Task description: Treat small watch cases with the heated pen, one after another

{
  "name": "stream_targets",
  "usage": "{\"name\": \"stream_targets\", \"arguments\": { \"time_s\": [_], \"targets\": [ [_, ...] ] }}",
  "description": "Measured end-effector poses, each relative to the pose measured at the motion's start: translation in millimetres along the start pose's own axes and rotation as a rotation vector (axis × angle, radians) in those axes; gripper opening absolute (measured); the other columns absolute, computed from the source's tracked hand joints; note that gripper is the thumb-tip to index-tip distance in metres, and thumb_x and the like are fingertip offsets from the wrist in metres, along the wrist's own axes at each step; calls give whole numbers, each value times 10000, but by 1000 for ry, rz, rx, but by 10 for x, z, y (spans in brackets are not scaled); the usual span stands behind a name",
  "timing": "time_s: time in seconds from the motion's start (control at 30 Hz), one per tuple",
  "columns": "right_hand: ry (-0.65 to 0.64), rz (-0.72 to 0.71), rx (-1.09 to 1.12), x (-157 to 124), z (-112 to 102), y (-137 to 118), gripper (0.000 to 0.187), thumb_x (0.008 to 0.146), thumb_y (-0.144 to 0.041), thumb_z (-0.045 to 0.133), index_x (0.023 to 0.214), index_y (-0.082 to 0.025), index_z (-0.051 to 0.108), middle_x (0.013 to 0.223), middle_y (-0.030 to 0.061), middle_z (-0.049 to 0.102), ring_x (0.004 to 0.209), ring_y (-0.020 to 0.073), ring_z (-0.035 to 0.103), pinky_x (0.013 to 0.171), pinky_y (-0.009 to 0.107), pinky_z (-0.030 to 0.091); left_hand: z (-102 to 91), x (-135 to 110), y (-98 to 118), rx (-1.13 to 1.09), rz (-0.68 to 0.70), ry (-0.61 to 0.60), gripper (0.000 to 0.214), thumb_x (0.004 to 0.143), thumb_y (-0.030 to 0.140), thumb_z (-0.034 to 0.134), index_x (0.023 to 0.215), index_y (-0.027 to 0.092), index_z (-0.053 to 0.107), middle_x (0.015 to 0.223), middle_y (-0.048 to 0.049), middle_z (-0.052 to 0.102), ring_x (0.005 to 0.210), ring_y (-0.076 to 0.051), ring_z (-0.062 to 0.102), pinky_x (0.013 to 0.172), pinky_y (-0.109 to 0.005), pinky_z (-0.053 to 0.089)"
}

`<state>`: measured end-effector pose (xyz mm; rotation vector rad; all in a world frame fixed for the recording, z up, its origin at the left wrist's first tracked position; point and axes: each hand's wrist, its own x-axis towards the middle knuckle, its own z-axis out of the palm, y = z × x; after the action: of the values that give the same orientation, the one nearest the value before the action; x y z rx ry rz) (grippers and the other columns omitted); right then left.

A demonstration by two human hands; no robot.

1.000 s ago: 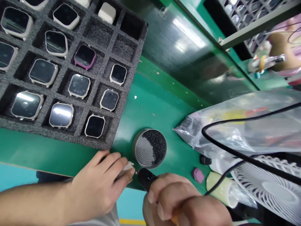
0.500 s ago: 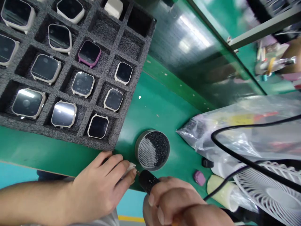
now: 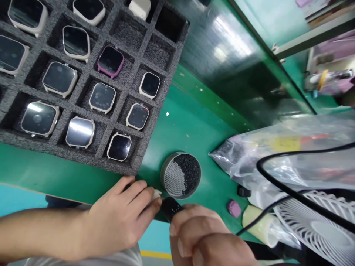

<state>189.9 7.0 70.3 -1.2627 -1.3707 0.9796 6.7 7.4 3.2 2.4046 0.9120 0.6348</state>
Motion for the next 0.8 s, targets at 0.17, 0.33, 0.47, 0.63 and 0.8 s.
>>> {"name": "stream_targets", "arguments": {
  "time_s": [0.17, 0.33, 0.47, 0.63, 0.8],
  "targets": [
    [-15, -45, 67, -71, -30, 89, 404, 1023, -539, 371, 812, -268, 583, 644, -45, 562, 598, 155, 618, 539, 361, 562, 13, -4, 5, 7, 8, 19, 300, 1067, 196, 457, 1246, 153, 693, 1227, -77, 682, 1102, -274, 565, 1007, -480, 374],
    [253, -258, 84, -172, -233, 209, 345, 997, -517, 399, 937, -248, 607, 710, -41, 462, 535, 120, 516, 487, 343, 502, 4, -13, 4, 62, 13, 18, 297, 1049, 247, 560, 1316, 172, 667, 1293, -73, 664, 1150, -282, 562, 1009, -479, 382],
    [274, -213, 77, -102, -259, 139, 347, 938, -545, 479, 1167, -297, 561, 821, -23, 552, 634, 169, 594, 513, 400, 533, -4, -23, -5, 67, 99, -64, 367, 1057, 232, 438, 1344, 131, 644, 1469, -104, 579, 1224, -317, 534, 1027, -522, 356],
    [442, -261, 116, 20, -20, 109, 479, 982, -631, 320, 1183, -248, 527, 836, -22, 555, 616, 143, 558, 496, 369, 499, 45, -20, 25, 98, 57, -29, 286, 1063, 279, 549, 1294, 155, 663, 1371, -78, 641, 1194, -286, 553, 1038, -499, 364],
    [416, -189, 86, 40, -12, 131, 599, 982, -746, 177, 1170, -266, 482, 799, -40, 527, 607, 119, 532, 505, 346, 484, 6, -14, 14, 85, 85, -74, 342, 1067, 371, 542, 1290, 138, 659, 1462, -104, 591, 1258, -317, 532, 1043, -516, 347]
  ]
}}
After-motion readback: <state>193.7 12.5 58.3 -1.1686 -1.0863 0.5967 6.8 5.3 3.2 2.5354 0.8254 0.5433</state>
